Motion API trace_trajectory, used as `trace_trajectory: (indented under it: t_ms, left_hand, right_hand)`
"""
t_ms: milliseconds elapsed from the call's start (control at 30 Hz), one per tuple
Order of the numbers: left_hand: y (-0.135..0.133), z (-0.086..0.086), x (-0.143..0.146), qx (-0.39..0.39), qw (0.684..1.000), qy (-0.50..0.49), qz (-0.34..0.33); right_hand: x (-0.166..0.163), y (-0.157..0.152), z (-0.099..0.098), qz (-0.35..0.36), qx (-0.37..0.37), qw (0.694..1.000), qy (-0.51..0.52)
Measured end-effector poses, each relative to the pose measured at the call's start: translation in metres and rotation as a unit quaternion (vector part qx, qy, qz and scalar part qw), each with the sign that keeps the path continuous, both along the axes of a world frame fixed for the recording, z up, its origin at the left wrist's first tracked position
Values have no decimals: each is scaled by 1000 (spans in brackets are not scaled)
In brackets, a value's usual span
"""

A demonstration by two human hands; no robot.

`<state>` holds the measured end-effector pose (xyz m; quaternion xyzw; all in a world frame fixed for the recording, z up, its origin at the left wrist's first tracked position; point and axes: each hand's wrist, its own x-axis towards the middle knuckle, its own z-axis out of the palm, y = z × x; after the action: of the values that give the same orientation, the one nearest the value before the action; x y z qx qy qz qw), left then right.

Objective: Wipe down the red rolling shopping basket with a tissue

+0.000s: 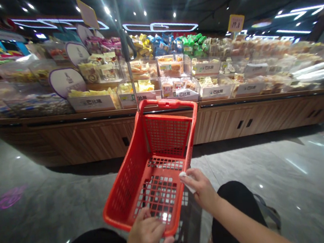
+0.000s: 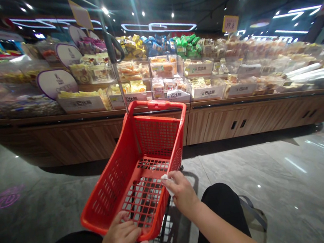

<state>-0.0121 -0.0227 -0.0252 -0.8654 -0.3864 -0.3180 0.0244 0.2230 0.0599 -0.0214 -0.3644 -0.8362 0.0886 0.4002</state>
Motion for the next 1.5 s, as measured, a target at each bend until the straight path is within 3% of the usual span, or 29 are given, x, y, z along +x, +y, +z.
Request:
trace_trajectory:
  t_ms: [167,333,600,667,833,1000,1167,1367,1500]
  left_hand:
    - [-6,-13,-11,17,1000,-14,4]
    - [-12,-1,-16,16,999,9,-27]
    - [-12,-5,-26,-27,998,-3,-51]
    - [-12,1,-25,-46,998,24,-26]
    - [-8,18,6,-41,989,48,131]
    - [4,12,53,-1,973,75,220]
    - [13,1,58,17,977,79,196]
    - [12,0,46,37,980,74,179]
    - [9,0,43,37,982,61,173]
  right_hand:
    - [-8,0,6,-25,9,1000,4]
    - [-14,-22,9,31,-5,999,-23]
    - [8,18,-3,-45,37,998,27]
    - [7,19,-5,-44,31,998,28]
    - [0,15,-3,-48,10,998,39]
    - [-11,-3,2,-40,-15,998,38]
    - [-16,-22,-2,16,-8,1000,3]
    - [-3,10,5,-63,10,998,17]
    - [-13,-9,1,-33,3,999,-2]
